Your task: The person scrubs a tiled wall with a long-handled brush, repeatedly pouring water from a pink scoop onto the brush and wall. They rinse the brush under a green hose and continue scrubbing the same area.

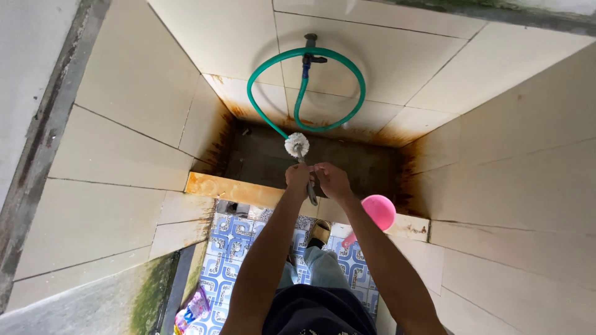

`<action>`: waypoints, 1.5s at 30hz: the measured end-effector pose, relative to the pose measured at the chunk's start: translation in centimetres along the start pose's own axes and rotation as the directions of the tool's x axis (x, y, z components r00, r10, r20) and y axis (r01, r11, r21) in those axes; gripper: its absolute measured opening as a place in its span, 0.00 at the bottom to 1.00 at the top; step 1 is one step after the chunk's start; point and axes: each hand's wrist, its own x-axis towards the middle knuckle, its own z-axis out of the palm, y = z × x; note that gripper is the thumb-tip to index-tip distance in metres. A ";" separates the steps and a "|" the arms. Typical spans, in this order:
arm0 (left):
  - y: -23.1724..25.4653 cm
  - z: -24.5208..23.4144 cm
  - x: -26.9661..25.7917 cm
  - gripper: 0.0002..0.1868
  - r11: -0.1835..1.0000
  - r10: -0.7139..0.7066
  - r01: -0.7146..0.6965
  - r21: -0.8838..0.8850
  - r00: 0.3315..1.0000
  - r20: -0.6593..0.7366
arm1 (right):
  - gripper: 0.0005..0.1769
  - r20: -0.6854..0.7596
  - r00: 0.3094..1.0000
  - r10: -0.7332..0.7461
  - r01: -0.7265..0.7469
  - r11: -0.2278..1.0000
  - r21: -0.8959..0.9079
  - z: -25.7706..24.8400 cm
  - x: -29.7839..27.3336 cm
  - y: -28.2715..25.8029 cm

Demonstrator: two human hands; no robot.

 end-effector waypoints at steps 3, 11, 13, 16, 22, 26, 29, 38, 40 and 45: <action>-1.7 0.6 -2.1 0.17 0.999 -0.041 0.042 -0.015 0.997 0.063 | 0.21 -0.047 0.996 0.081 -0.079 0.996 0.040 0.2 -2.5 1.7; -9.3 0.0 -2.1 0.20 0.995 -0.041 0.014 0.101 0.962 0.269 | 0.20 -0.262 0.898 0.354 -0.352 0.934 0.059 0.0 -10.6 7.5; -11.1 -0.3 -2.2 0.23 0.992 -0.050 0.016 0.123 0.958 0.282 | 0.20 -0.299 0.853 0.427 -0.400 0.904 0.149 0.9 -12.6 10.8; -12.5 -1.1 -3.6 0.26 0.978 -0.038 -0.028 0.205 0.950 0.309 | 0.17 -0.295 0.717 0.631 -0.593 0.775 0.216 3.0 -15.8 15.9; -14.8 -0.2 -4.4 0.26 0.958 -0.094 -0.008 0.286 0.936 0.341 | 0.29 -0.260 0.415 0.872 -0.767 0.489 0.415 5.2 -20.4 18.9; -17.0 1.4 -3.1 0.24 0.946 -0.084 -0.024 0.324 0.945 0.316 | 0.56 -0.158 0.418 0.894 -0.652 0.417 0.634 6.6 -19.7 21.3; -17.5 2.7 -3.4 0.23 0.943 -0.103 0.001 0.334 0.953 0.286 | 0.55 -0.065 0.472 0.879 -0.409 0.284 0.867 5.7 -17.6 18.4; -18.8 4.9 -2.8 0.21 0.960 -0.076 0.004 0.280 0.966 0.247 | 0.27 0.171 0.534 0.828 -0.351 0.033 0.936 5.5 -12.6 25.6; -19.4 4.9 -2.3 0.21 0.965 -0.068 0.001 0.263 0.968 0.243 | 0.23 0.106 0.552 0.827 -0.345 0.111 0.932 4.9 -12.5 25.7; -19.5 5.0 -1.8 0.21 0.968 -0.015 -0.047 0.248 0.971 0.240 | 0.16 -0.042 0.619 0.784 -0.426 0.380 0.821 2.1 -13.5 23.8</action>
